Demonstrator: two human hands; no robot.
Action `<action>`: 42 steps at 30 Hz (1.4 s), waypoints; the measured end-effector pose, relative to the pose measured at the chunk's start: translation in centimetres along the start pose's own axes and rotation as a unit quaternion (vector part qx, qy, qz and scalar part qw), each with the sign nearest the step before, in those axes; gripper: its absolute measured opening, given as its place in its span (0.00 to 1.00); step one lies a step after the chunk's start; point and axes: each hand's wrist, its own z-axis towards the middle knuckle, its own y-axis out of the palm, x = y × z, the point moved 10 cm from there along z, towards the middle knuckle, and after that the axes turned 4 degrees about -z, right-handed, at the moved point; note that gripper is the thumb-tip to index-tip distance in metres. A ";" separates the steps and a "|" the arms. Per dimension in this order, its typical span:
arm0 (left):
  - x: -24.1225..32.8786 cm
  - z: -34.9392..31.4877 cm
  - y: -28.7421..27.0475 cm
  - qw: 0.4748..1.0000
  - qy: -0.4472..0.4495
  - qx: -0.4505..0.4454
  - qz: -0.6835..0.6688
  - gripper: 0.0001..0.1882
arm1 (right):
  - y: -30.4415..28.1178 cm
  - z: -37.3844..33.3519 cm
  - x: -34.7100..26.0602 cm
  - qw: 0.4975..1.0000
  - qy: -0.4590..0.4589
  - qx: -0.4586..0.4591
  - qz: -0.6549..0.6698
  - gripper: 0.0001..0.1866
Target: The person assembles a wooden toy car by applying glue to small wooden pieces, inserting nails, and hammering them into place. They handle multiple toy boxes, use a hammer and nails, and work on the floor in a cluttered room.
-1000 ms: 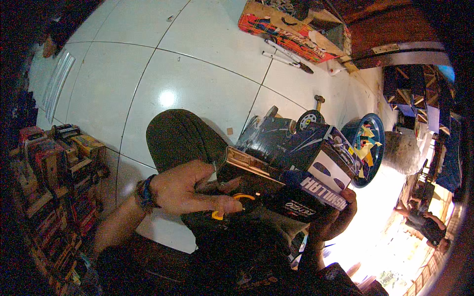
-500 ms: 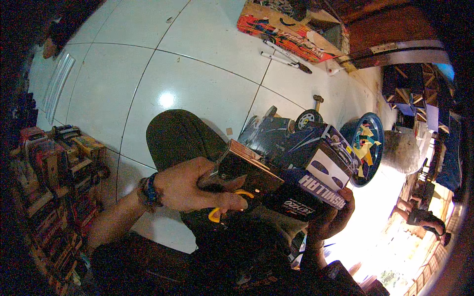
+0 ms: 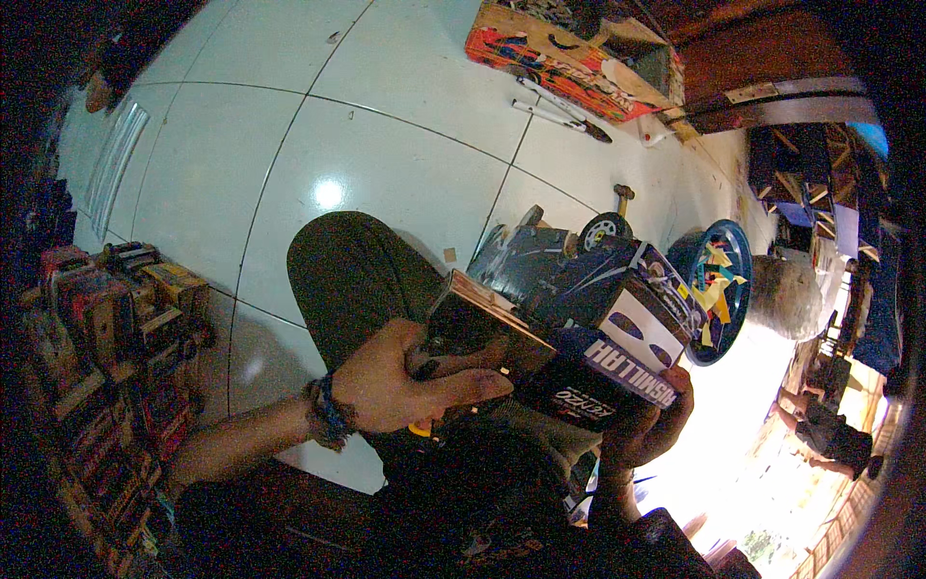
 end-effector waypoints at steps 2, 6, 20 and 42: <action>0.5 -0.1 0.1 0.999 0.029 0.025 -0.002 0.19 | -0.1 -0.1 0.3 0.999 0.033 0.020 0.006 0.32; 0.6 -0.1 0.4 0.998 0.037 0.029 -0.048 0.19 | -0.5 -0.4 0.6 0.997 0.058 0.043 -0.006 0.32; 1.5 -1.5 -0.4 0.993 0.079 -0.081 -0.031 0.20 | -0.6 -0.1 0.1 0.998 0.011 0.026 -0.058 0.32; 0.4 -0.8 -0.3 0.995 0.009 -0.061 0.080 0.27 | -0.7 -0.1 0.2 0.999 0.015 -0.004 -0.047 0.26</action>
